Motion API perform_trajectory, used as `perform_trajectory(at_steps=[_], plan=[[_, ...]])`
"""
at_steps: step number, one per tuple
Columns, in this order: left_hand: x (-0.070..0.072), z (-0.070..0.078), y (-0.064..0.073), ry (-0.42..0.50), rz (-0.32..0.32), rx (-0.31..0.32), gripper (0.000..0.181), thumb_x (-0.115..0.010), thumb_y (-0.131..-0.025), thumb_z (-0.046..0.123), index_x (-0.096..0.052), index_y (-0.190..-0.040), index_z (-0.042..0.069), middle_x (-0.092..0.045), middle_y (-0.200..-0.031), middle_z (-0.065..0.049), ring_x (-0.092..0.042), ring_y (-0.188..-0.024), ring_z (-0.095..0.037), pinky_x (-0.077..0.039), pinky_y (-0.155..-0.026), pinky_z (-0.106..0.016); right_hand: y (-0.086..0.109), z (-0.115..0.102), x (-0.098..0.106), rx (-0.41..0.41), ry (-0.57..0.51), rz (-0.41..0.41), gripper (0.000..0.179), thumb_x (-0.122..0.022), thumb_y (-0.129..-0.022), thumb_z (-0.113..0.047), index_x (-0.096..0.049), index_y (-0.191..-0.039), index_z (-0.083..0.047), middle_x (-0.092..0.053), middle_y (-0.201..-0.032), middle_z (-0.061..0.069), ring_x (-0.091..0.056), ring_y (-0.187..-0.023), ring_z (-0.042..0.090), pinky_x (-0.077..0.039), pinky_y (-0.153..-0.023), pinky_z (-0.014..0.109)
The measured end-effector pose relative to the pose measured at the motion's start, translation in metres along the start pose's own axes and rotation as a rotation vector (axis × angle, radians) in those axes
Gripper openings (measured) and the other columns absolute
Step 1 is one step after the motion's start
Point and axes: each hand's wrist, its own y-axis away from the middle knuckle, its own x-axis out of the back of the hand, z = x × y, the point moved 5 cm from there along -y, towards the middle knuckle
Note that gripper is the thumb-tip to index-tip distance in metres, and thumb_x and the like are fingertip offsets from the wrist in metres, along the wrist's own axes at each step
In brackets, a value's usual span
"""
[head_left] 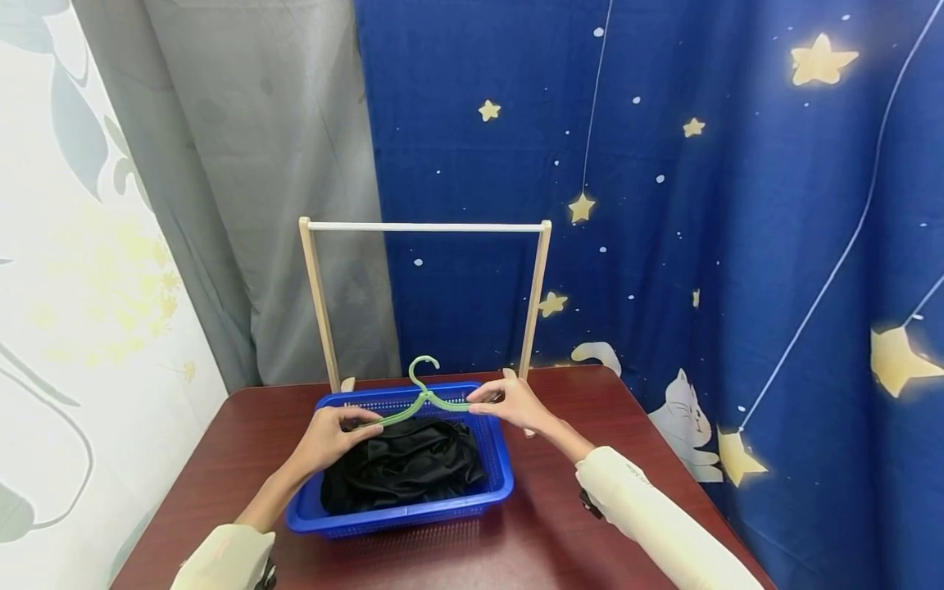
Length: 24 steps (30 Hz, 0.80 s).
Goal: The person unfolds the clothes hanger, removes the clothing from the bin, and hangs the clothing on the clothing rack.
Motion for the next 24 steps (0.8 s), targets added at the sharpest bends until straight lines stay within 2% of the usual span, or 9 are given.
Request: perform_trajectory(at_steps=[4,7,9,11,13,15,20,24], plan=[[-0.001,0.0,-0.001,0.001,0.007,-0.001,0.012,-0.086,-0.088,0.023,-0.083,-0.1,0.021,-0.078,-0.098,0.005,-0.069,-0.086,-0.008,-0.056,-0.069,-0.028,-0.001,0.0,0.0,0.001,0.003,-0.008,0.025,-0.082,-0.092,-0.024,-0.081,-0.111,-0.008,-0.08,-0.098,-0.003,-0.073,-0.082,0.01,-0.058,-0.075,0.029],[-0.004,0.001,-0.002,0.004,0.002,-0.007,0.012,-0.086,-0.088,0.024,-0.083,-0.1,0.021,-0.078,-0.098,0.005,-0.069,-0.085,-0.007,-0.056,-0.068,-0.028,-0.002,-0.001,-0.001,-0.001,0.006,-0.013,0.025,-0.082,-0.092,-0.024,-0.081,-0.112,-0.009,-0.079,-0.099,-0.006,-0.073,-0.082,0.009,-0.058,-0.078,0.034],[-0.006,0.002,-0.003,0.016,-0.005,-0.006,0.013,-0.086,-0.088,0.024,-0.083,-0.1,0.022,-0.078,-0.097,0.005,-0.069,-0.083,-0.007,-0.057,-0.066,-0.028,-0.004,-0.003,-0.002,0.023,0.014,-0.016,0.024,-0.082,-0.092,-0.023,-0.081,-0.112,-0.009,-0.079,-0.098,-0.007,-0.072,-0.083,0.008,-0.052,-0.094,0.038],[-0.008,0.003,-0.005,0.029,-0.011,-0.008,0.013,-0.086,-0.088,0.025,-0.083,-0.1,0.021,-0.078,-0.098,0.005,-0.07,-0.083,-0.007,-0.057,-0.067,-0.029,-0.007,-0.006,-0.004,0.049,0.027,-0.014,0.023,-0.082,-0.092,-0.023,-0.081,-0.11,-0.011,-0.079,-0.098,-0.008,-0.072,-0.084,0.005,-0.04,-0.106,0.044],[-0.01,0.004,-0.006,0.04,-0.018,-0.002,0.013,-0.085,-0.088,0.025,-0.083,-0.101,0.021,-0.078,-0.098,0.005,-0.07,-0.083,-0.009,-0.058,-0.067,-0.03,-0.009,-0.009,-0.006,0.077,0.042,-0.007,0.021,-0.083,-0.091,-0.023,-0.082,-0.109,-0.012,-0.079,-0.097,-0.008,-0.071,-0.085,0.004,-0.03,-0.106,0.049],[-0.011,0.005,-0.007,0.048,-0.02,0.01,0.014,-0.085,-0.088,0.025,-0.083,-0.101,0.021,-0.078,-0.098,0.005,-0.07,-0.083,-0.01,-0.057,-0.068,-0.029,-0.011,-0.012,-0.007,0.089,0.054,0.003,0.021,-0.083,-0.09,-0.024,-0.082,-0.108,-0.014,-0.079,-0.096,-0.009,-0.071,-0.086,0.002,-0.027,-0.101,0.047],[-0.013,0.007,-0.01,0.062,-0.024,0.024,0.013,-0.085,-0.088,0.025,-0.083,-0.101,0.022,-0.078,-0.098,0.006,-0.069,-0.082,-0.01,-0.056,-0.068,-0.026,-0.014,-0.017,-0.011,0.074,0.03,0.012,0.021,-0.083,-0.09,-0.025,-0.082,-0.109,-0.015,-0.079,-0.096,-0.009,-0.07,-0.086,0.003,-0.043,-0.09,0.039],[-0.015,0.008,-0.011,0.067,-0.025,0.018,0.012,-0.085,-0.089,0.024,-0.083,-0.101,0.022,-0.078,-0.098,0.005,-0.068,-0.08,-0.008,-0.056,-0.067,-0.026,-0.016,-0.02,-0.014,0.047,-0.013,0.002,0.021,-0.083,-0.091,-0.026,-0.081,-0.11,-0.016,-0.079,-0.097,-0.009,-0.069,-0.087,0.006,-0.053,-0.085,0.044]])
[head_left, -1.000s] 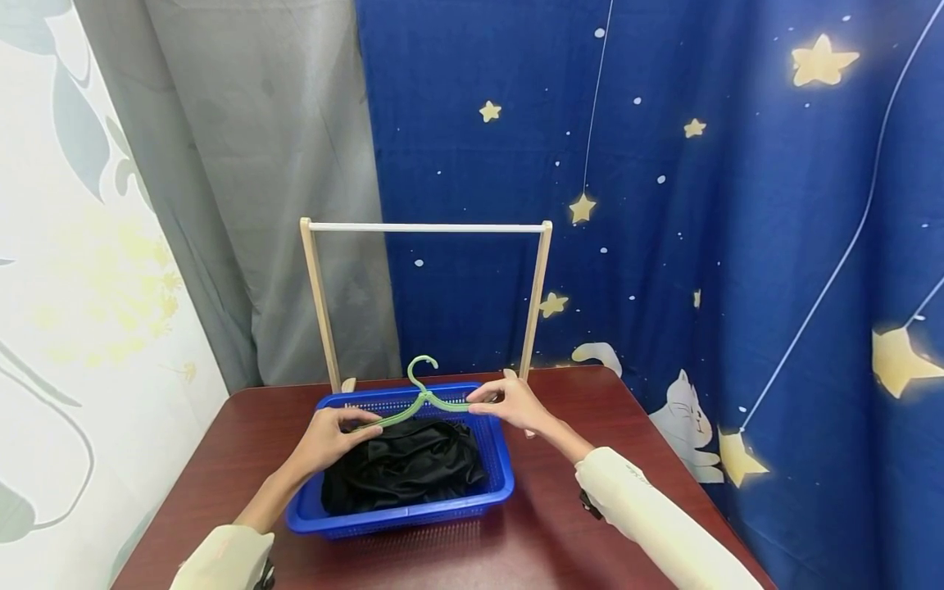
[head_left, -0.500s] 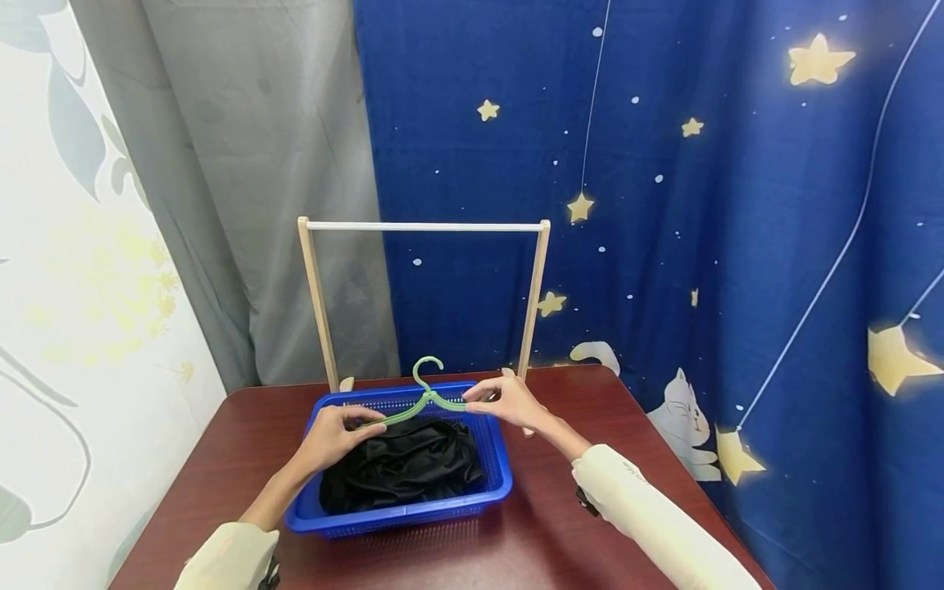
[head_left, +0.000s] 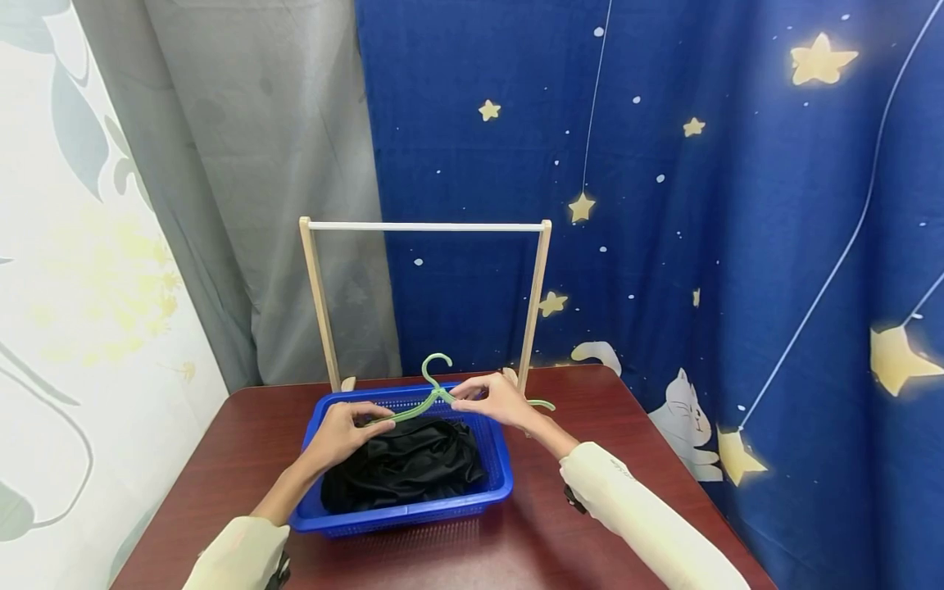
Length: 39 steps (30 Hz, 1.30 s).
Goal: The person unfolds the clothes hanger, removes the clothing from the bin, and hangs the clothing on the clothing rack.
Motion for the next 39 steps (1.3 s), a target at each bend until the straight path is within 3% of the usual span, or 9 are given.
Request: perform_trajectory(at_steps=[7,18,23,29,34,39], plan=[[-0.004,0.002,-0.002,0.026,-0.003,-0.005,0.012,-0.085,-0.088,0.022,-0.083,-0.1,0.019,-0.078,-0.098,0.003,-0.068,-0.076,-0.011,-0.056,-0.064,-0.03,-0.007,-0.004,-0.007,-0.035,-0.01,0.017,0.021,-0.084,-0.09,-0.027,-0.081,-0.108,-0.016,-0.078,-0.094,-0.007,-0.07,-0.086,0.006,-0.057,-0.08,0.032],[-0.008,0.002,-0.002,0.024,-0.021,0.013,0.011,-0.086,-0.088,0.022,-0.083,-0.098,0.019,-0.078,-0.095,0.004,-0.066,-0.074,-0.011,-0.057,-0.064,-0.03,-0.012,-0.009,-0.016,-0.054,-0.002,0.048,0.023,-0.086,-0.088,-0.028,-0.082,-0.107,-0.015,-0.077,-0.09,-0.007,-0.069,-0.083,0.007,-0.055,-0.076,0.027],[-0.008,0.001,0.0,0.016,-0.023,0.023,0.011,-0.086,-0.088,0.022,-0.083,-0.098,0.019,-0.078,-0.095,0.004,-0.066,-0.075,-0.011,-0.057,-0.065,-0.03,-0.014,-0.009,-0.018,-0.064,-0.002,0.051,0.023,-0.087,-0.087,-0.028,-0.082,-0.106,-0.016,-0.077,-0.09,-0.008,-0.067,-0.082,0.006,-0.056,-0.077,0.032],[-0.007,-0.001,0.001,0.002,-0.028,0.049,0.012,-0.086,-0.087,0.024,-0.083,-0.097,0.02,-0.077,-0.095,0.003,-0.064,-0.073,-0.009,-0.056,-0.065,-0.029,-0.015,-0.006,-0.02,-0.063,0.011,0.048,0.022,-0.086,-0.087,-0.03,-0.082,-0.104,-0.017,-0.077,-0.09,-0.01,-0.067,-0.08,0.005,-0.055,-0.073,0.025],[-0.006,-0.006,0.003,0.003,-0.027,0.038,0.013,-0.087,-0.087,0.025,-0.082,-0.098,0.02,-0.077,-0.092,0.005,-0.061,-0.069,-0.009,-0.052,-0.059,-0.026,-0.014,-0.006,-0.019,-0.052,0.002,0.037,0.022,-0.085,-0.088,-0.031,-0.082,-0.105,-0.017,-0.077,-0.091,-0.009,-0.068,-0.081,0.007,-0.055,-0.073,0.025],[0.0,-0.014,0.01,0.001,-0.014,0.026,0.013,-0.087,-0.086,0.022,-0.082,-0.099,0.02,-0.076,-0.09,0.008,-0.066,-0.074,-0.006,-0.056,-0.063,-0.025,-0.012,-0.002,-0.015,-0.052,0.005,0.053,0.021,-0.085,-0.088,-0.028,-0.082,-0.105,-0.016,-0.078,-0.091,-0.007,-0.069,-0.083,0.008,-0.055,-0.075,0.027]])
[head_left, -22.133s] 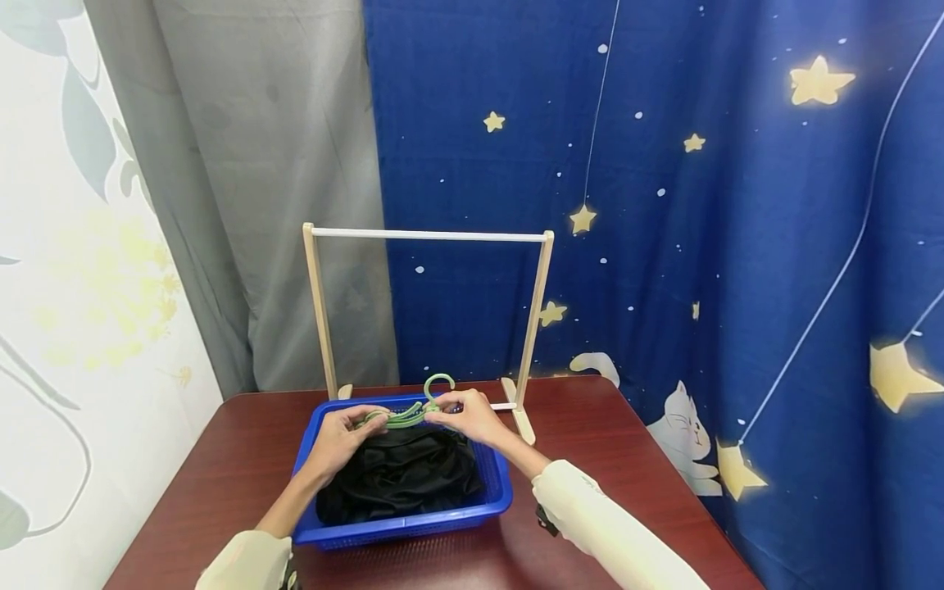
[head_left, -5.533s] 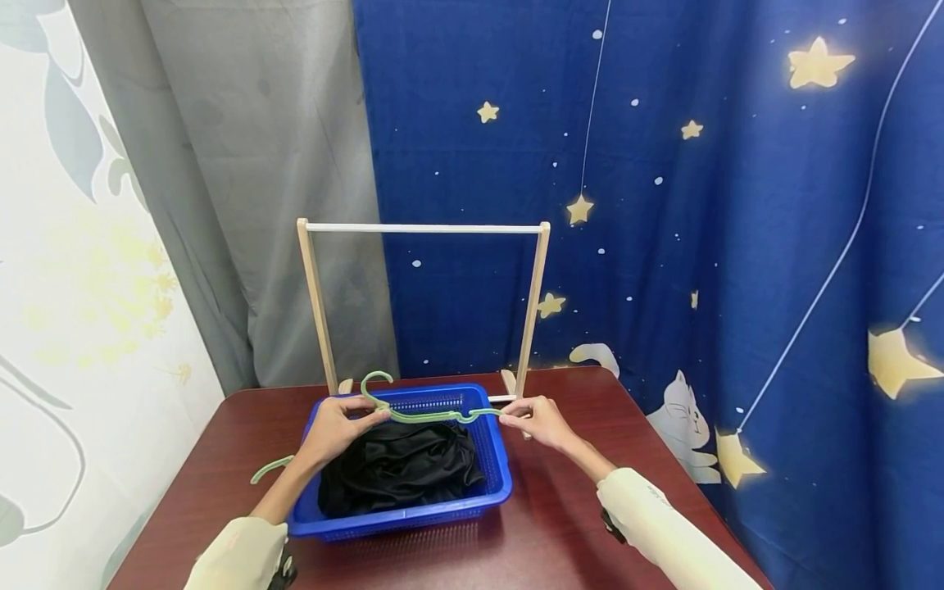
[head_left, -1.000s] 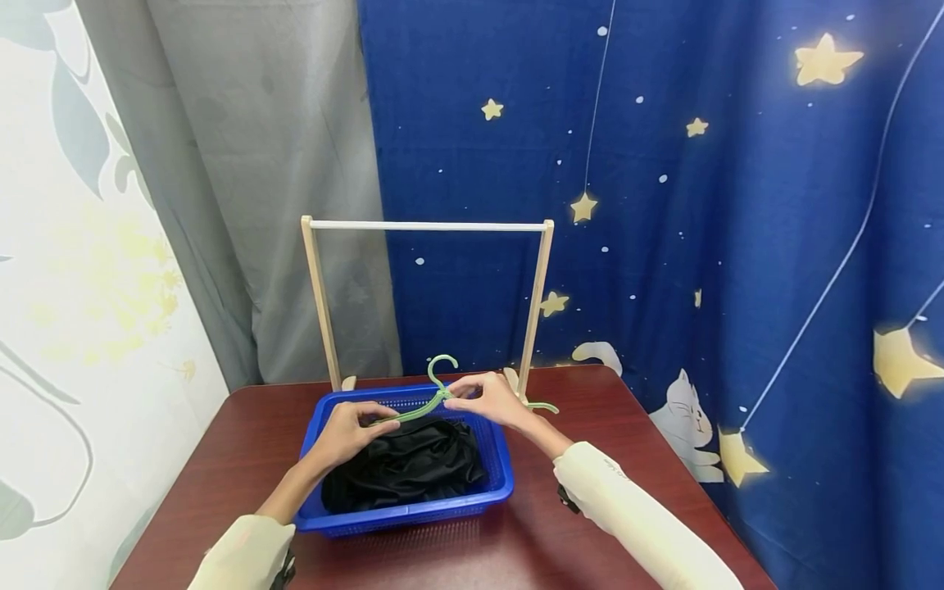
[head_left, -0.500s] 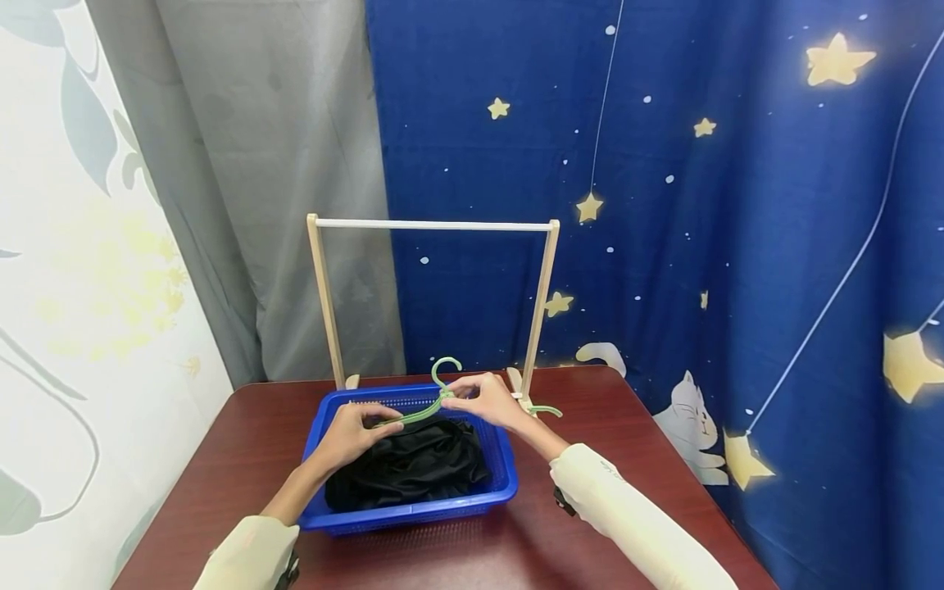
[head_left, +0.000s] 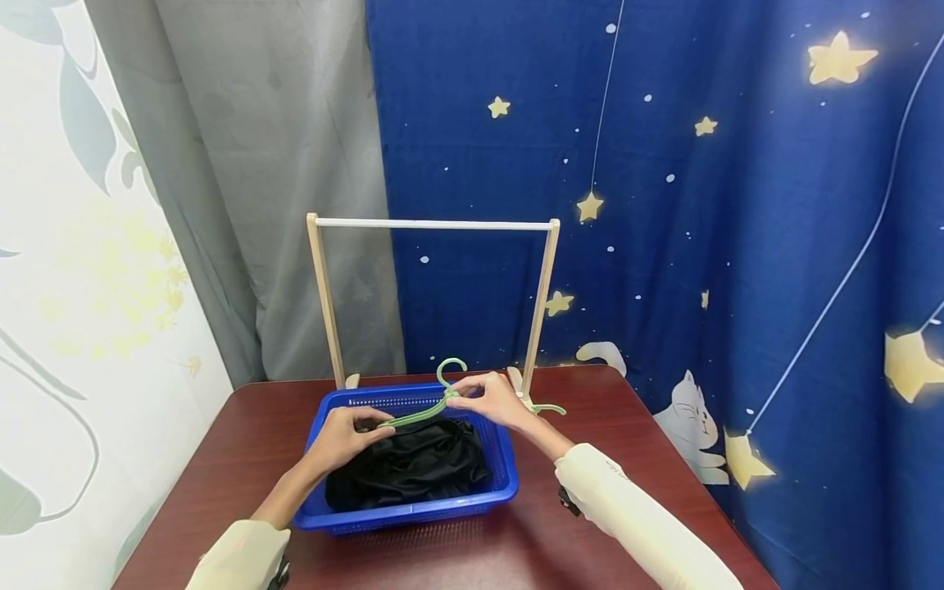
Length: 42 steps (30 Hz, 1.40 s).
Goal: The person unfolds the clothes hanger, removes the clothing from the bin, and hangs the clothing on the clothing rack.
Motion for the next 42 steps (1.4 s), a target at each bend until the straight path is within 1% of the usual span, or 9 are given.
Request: perform_trajectory(at_steps=[4,8,14,19,22,27,31,38,42], plan=[[0.004,-0.005,0.004,-0.02,0.007,-0.026,0.014,-0.087,-0.086,0.021,-0.082,-0.099,0.019,-0.077,-0.091,0.008,-0.07,-0.081,-0.006,-0.059,-0.069,-0.027,0.002,0.004,0.006,-0.012,0.009,0.006,0.021,-0.085,-0.088,-0.026,-0.082,-0.106,-0.015,-0.078,-0.093,-0.006,-0.069,-0.084,0.007,-0.056,-0.078,0.031],[0.01,-0.012,0.007,-0.056,0.02,-0.032,0.015,-0.088,-0.085,0.022,-0.083,-0.099,0.019,-0.077,-0.093,0.007,-0.07,-0.081,-0.005,-0.057,-0.068,-0.026,0.005,0.007,0.012,-0.015,0.008,0.014,0.022,-0.085,-0.088,-0.026,-0.082,-0.107,-0.014,-0.078,-0.092,-0.006,-0.07,-0.084,0.011,-0.052,-0.08,0.026],[0.019,-0.023,0.015,-0.171,0.067,-0.029,0.015,-0.09,-0.083,0.023,-0.083,-0.096,0.021,-0.076,-0.089,0.01,-0.067,-0.079,-0.006,-0.057,-0.068,-0.031,0.009,0.009,0.022,0.042,0.035,0.049,0.021,-0.086,-0.088,-0.025,-0.083,-0.104,-0.012,-0.079,-0.088,-0.004,-0.071,-0.077,0.013,-0.05,-0.074,0.022],[0.024,-0.027,0.022,-0.244,0.115,-0.071,0.02,-0.092,-0.079,0.016,-0.083,-0.096,0.016,-0.076,-0.091,0.004,-0.071,-0.083,-0.018,-0.057,-0.068,-0.041,0.013,0.016,0.026,0.006,0.034,0.044,0.021,-0.086,-0.088,-0.026,-0.083,-0.104,-0.014,-0.077,-0.087,-0.008,-0.064,-0.079,0.007,-0.049,-0.074,0.028],[0.025,-0.028,0.024,-0.284,0.14,-0.098,0.024,-0.093,-0.076,0.013,-0.082,-0.097,0.013,-0.077,-0.093,0.0,-0.07,-0.09,-0.025,-0.056,-0.075,-0.047,0.015,0.019,0.029,-0.001,0.029,0.049,0.021,-0.086,-0.088,-0.026,-0.083,-0.104,-0.013,-0.077,-0.087,-0.007,-0.064,-0.079,0.009,-0.049,-0.075,0.032],[0.027,-0.033,0.029,-0.384,0.165,-0.124,0.029,-0.097,-0.071,0.019,-0.083,-0.095,0.012,-0.077,-0.091,-0.002,-0.067,-0.096,-0.029,-0.052,-0.085,-0.053,0.019,0.024,0.032,-0.026,0.025,0.055,0.022,-0.086,-0.088,-0.027,-0.083,-0.104,-0.013,-0.076,-0.088,-0.006,-0.063,-0.08,0.014,-0.05,-0.069,0.026],[0.028,-0.036,0.033,-0.44,0.166,-0.108,0.031,-0.098,-0.069,0.025,-0.083,-0.093,0.012,-0.077,-0.088,-0.002,-0.065,-0.094,-0.031,-0.046,-0.088,-0.055,0.021,0.027,0.034,-0.036,0.039,0.066,0.023,-0.087,-0.087,-0.027,-0.083,-0.104,-0.013,-0.074,-0.09,-0.004,-0.06,-0.086,0.019,-0.049,-0.069,0.025],[0.029,-0.041,0.034,-0.453,0.109,-0.001,0.029,-0.095,-0.072,0.031,-0.084,-0.093,0.014,-0.076,-0.088,0.0,-0.062,-0.098,-0.03,-0.039,-0.094,-0.059,0.026,0.031,0.038,-0.049,0.034,0.072,0.023,-0.087,-0.087,-0.026,-0.083,-0.105,-0.013,-0.069,-0.094,-0.001,-0.06,-0.084,0.015,-0.051,-0.069,0.027],[0.027,-0.042,0.033,-0.449,0.089,-0.015,0.017,-0.094,-0.074,0.022,-0.084,-0.087,0.016,-0.076,-0.084,0.003,-0.065,-0.097,-0.03,-0.04,-0.096,-0.061,0.027,0.033,0.037,-0.061,0.02,0.061,0.023,-0.087,-0.087,-0.025,-0.083,-0.106,-0.013,-0.076,-0.095,0.0,-0.07,-0.082,0.013,-0.056,-0.071,0.025]])
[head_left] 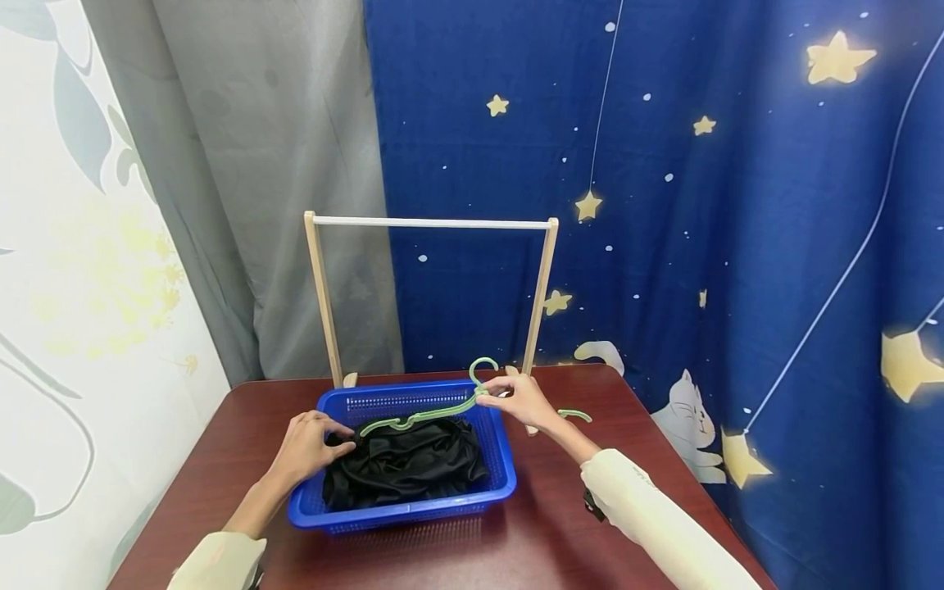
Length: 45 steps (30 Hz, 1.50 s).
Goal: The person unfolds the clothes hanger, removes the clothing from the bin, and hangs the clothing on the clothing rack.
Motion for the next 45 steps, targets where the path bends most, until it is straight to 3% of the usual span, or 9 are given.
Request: perform_trajectory(at_steps=[3,9,16,21,30,39,45], plan=[[-0.001,0.0,0.0,0.019,0.014,-0.03,0.012,-0.093,-0.075,0.015,-0.084,-0.083,0.017,-0.076,-0.081,0.005,-0.066,-0.093,-0.03,-0.04,-0.096,-0.061,0.001,0.002,-0.001,-0.005,-0.011,-0.005,0.024,-0.086,-0.088,-0.024,-0.082,-0.107,-0.01,-0.079,-0.095,0.002,-0.075,-0.081,0.015,-0.059,-0.071,0.025],[0.003,-0.002,-0.004,0.054,0.117,-0.081,0.012,-0.092,-0.076,0.013,-0.085,-0.085,0.014,-0.075,-0.08,0.003,-0.066,-0.085,-0.024,-0.048,-0.084,-0.052,0.004,0.006,-0.001,-0.024,-0.028,-0.001,0.025,-0.086,-0.088,-0.023,-0.082,-0.107,-0.008,-0.079,-0.095,0.004,-0.077,-0.085,0.024,-0.059,-0.073,0.024],[0.009,0.001,-0.009,0.115,0.195,-0.054,0.013,-0.092,-0.077,0.013,-0.085,-0.088,0.014,-0.074,-0.084,0.0,-0.065,-0.087,-0.022,-0.048,-0.08,-0.042,0.006,0.013,-0.001,-0.017,-0.006,0.017,0.022,-0.086,-0.087,-0.024,-0.083,-0.104,-0.011,-0.08,-0.093,0.0,-0.073,-0.084,0.014,-0.058,-0.076,0.034],[0.014,0.011,-0.012,0.164,0.222,-0.057,0.013,-0.092,-0.077,0.011,-0.085,-0.087,0.014,-0.072,-0.086,-0.001,-0.064,-0.088,-0.022,-0.045,-0.08,-0.033,0.008,0.014,-0.006,-0.011,-0.042,0.014,0.022,-0.086,-0.088,-0.022,-0.082,-0.105,-0.009,-0.079,-0.091,0.002,-0.072,-0.08,0.013,-0.058,-0.071,0.026],[0.014,0.027,-0.023,0.224,0.212,-0.081,0.012,-0.092,-0.078,0.013,-0.085,-0.087,0.017,-0.072,-0.086,0.002,-0.063,-0.088,-0.018,-0.047,-0.079,-0.031,0.006,0.012,-0.016,-0.007,-0.088,0.024,0.021,-0.084,-0.09,-0.021,-0.082,-0.108,-0.009,-0.079,-0.092,0.0,-0.071,-0.091,0.015,-0.058,-0.08,0.034],[0.012,0.037,-0.03,0.263,0.194,-0.096,0.012,-0.092,-0.079,0.013,-0.085,-0.086,0.018,-0.075,-0.087,0.005,-0.065,-0.09,-0.018,-0.05,-0.078,-0.03,0.001,0.008,-0.021,-0.051,-0.131,0.004,0.025,-0.083,-0.091,-0.023,-0.081,-0.112,-0.01,-0.079,-0.097,0.003,-0.074,-0.09,0.027,-0.056,-0.076,0.024],[0.01,0.047,-0.036,0.278,0.18,-0.119,0.009,-0.091,-0.08,0.014,-0.085,-0.085,0.017,-0.073,-0.084,0.005,-0.065,-0.087,-0.017,-0.051,-0.075,-0.034,-0.003,0.003,-0.023,-0.052,-0.148,0.02,0.026,-0.083,-0.09,-0.022,-0.081,-0.113,-0.008,-0.08,-0.099,0.004,-0.073,-0.095,0.027,-0.057,-0.081,0.029]])
